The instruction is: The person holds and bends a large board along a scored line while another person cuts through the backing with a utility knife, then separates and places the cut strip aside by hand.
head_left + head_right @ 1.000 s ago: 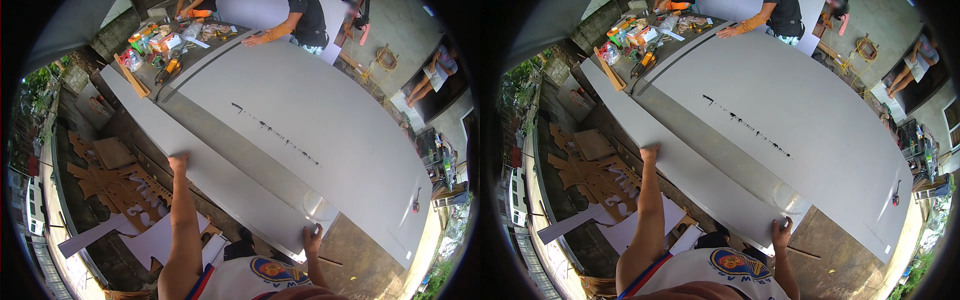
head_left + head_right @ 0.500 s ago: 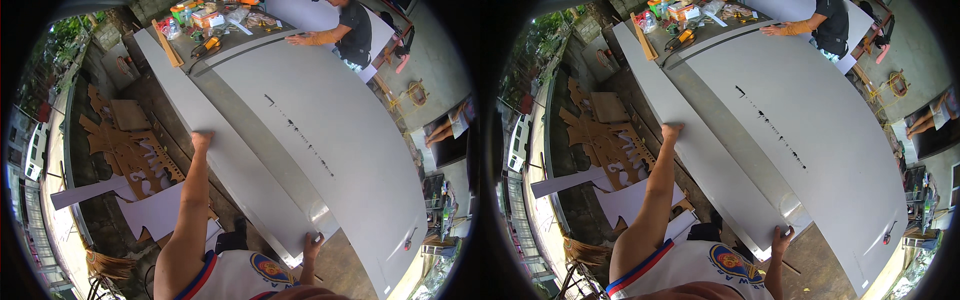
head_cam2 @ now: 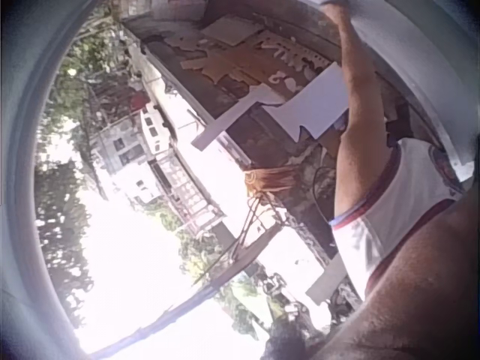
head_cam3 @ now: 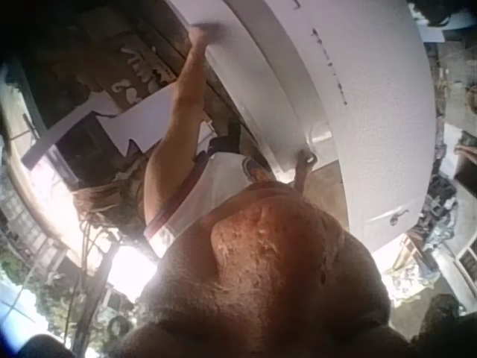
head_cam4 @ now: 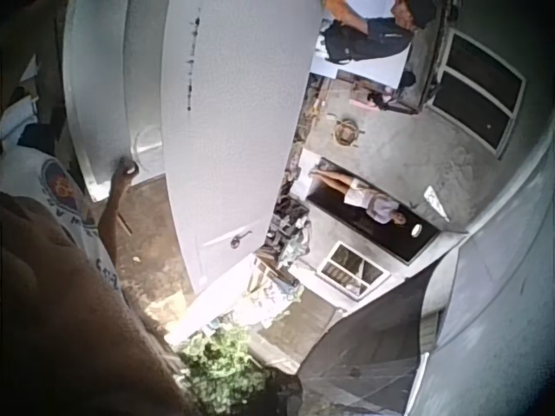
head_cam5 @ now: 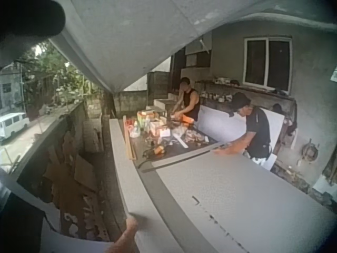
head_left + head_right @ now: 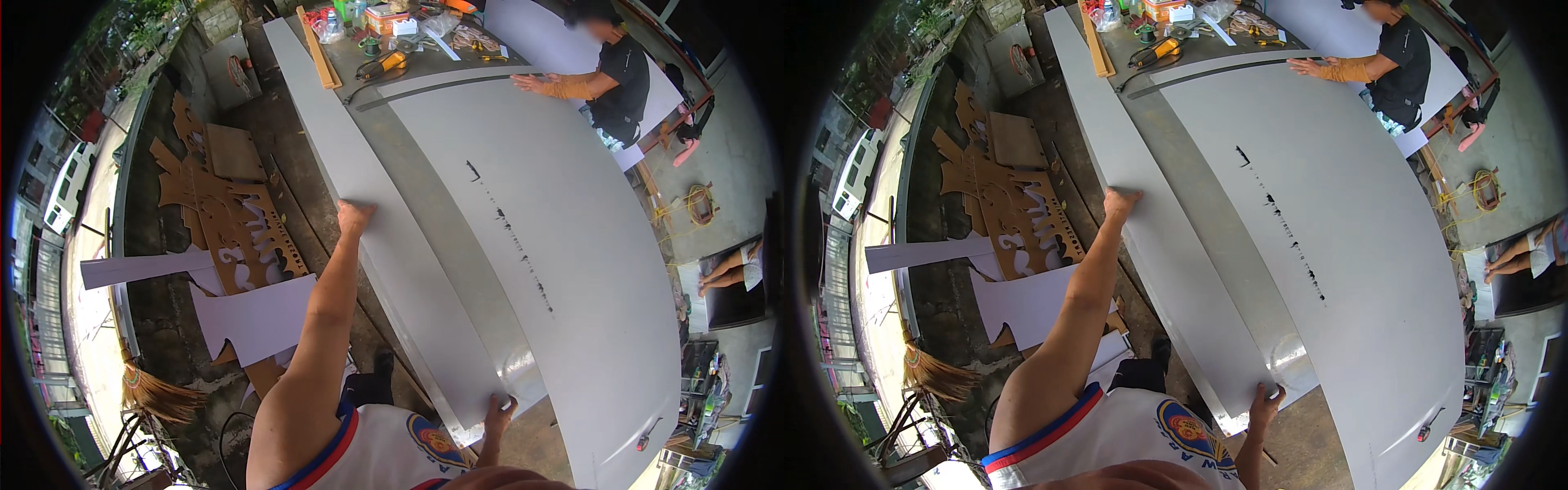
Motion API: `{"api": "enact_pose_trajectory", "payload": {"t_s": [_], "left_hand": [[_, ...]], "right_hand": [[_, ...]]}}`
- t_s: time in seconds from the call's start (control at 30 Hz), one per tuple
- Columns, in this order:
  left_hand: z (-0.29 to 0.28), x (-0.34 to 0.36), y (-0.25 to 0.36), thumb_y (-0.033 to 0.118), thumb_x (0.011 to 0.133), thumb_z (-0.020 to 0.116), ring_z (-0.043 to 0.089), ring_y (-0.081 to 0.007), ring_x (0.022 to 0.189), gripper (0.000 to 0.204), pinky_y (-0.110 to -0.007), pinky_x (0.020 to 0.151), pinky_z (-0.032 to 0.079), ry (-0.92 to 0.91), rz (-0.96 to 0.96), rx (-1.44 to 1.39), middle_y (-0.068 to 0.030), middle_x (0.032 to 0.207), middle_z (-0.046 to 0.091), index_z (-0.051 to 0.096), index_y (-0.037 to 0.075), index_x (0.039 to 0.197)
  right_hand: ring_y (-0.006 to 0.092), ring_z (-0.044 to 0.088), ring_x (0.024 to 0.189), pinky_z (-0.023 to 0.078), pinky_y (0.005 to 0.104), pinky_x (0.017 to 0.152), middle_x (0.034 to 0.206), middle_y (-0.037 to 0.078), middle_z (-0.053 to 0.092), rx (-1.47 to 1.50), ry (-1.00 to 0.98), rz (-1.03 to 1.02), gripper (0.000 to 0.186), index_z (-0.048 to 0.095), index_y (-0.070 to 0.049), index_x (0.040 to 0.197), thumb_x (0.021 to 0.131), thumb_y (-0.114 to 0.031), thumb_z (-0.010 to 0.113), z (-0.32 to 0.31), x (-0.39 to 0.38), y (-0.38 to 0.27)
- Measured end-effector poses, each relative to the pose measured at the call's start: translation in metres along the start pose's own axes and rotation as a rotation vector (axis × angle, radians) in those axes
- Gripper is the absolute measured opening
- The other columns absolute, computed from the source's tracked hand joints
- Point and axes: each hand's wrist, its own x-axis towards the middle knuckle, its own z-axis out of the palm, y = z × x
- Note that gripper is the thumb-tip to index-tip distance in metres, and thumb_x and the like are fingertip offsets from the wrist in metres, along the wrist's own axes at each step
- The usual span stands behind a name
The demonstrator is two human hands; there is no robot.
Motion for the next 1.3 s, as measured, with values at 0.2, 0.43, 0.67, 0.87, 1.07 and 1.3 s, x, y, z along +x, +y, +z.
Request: {"api": "enact_pose_trajectory", "payload": {"t_s": [0.2, 0.43, 0.67, 0.87, 1.07, 1.3], "left_hand": [[-0.003, 0.004, -0.008, 0.042, 0.068, 0.083, 0.054, -0.0418, 0.116, 0.092, -0.042, 0.095, 0.05, -0.009, -0.087, 0.022, -0.0308, 0.135, 0.036, 0.039, -0.004, 0.134], [-0.016, 0.018, -0.017, 0.046, 0.069, 0.081, 0.055, -0.0355, 0.118, 0.087, -0.039, 0.095, 0.05, -0.097, -0.086, 0.055, -0.0272, 0.133, 0.046, 0.049, -0.006, 0.13], [-0.031, 0.006, 0.002, 0.043, 0.072, 0.082, 0.064, -0.0223, 0.068, 0.062, -0.033, 0.06, 0.048, -0.13, -0.091, -0.083, -0.0155, 0.089, 0.067, 0.066, -0.011, 0.097], [-0.03, 0.014, -0.016, 0.044, 0.072, 0.082, 0.06, -0.0216, 0.064, 0.059, -0.034, 0.06, 0.047, -0.113, -0.069, -0.258, -0.012, 0.08, 0.063, 0.064, -0.01, 0.088], [-0.029, -0.025, -0.02, 0.044, 0.074, 0.079, 0.063, -0.0268, 0.092, 0.076, -0.037, 0.085, 0.048, 0.09, 0.16, -0.14, -0.0153, 0.099, 0.067, 0.058, -0.01, 0.122], [-0.028, -0.118, -0.153, 0.032, 0.08, 0.075, 0.057, -0.0171, 0.08, 0.039, -0.033, 0.075, 0.047, -0.147, 0.142, -0.319, -0.0078, 0.086, 0.064, 0.063, -0.003, 0.094]], "right_hand": [[0.047, 0.062, 0.098, 0.048, 0.0499, 0.084, 0.107, 0.031, 0.063, -0.136, 0.026, -0.117, 0.062, 0.042, -0.005, 0.129, 0.084, -0.038, 0.068, -0.003, 0.002, 0.022], [0.0469, 0.06, 0.105, 0.047, 0.049, 0.087, 0.111, 0.029, 0.063, -0.186, 0.027, -0.109, 0.066, 0.042, -0.006, 0.13, 0.082, -0.04, 0.07, 0.003, 0.006, 0.027], [0.0366, 0.066, 0.078, 0.049, 0.0452, 0.073, 0.081, 0.021, 0.065, -0.163, -0.019, 0.014, 0.066, 0.042, -0.006, 0.132, 0.083, -0.041, 0.07, -0.001, 0.006, 0.006], [0.0329, 0.067, 0.075, 0.05, 0.0443, 0.071, 0.076, 0.02, 0.065, -0.162, -0.024, 0.027, 0.066, 0.042, -0.008, 0.133, 0.082, -0.038, 0.071, -0.002, 0.006, 0.01], [0.0194, 0.06, 0.05, 0.049, 0.0341, 0.048, 0.063, 0.01, 0.06, -0.125, 0.033, -0.028, 0.062, 0.043, -0.01, 0.131, 0.081, -0.03, 0.073, -0.009, 0.013, 0.024], [0.0273, 0.066, 0.076, 0.05, 0.0414, 0.071, 0.077, 0.014, 0.065, -0.12, 0.055, -0.101, 0.057, 0.043, -0.011, 0.128, 0.081, -0.027, 0.073, -0.007, 0.0, 0.013]]}}
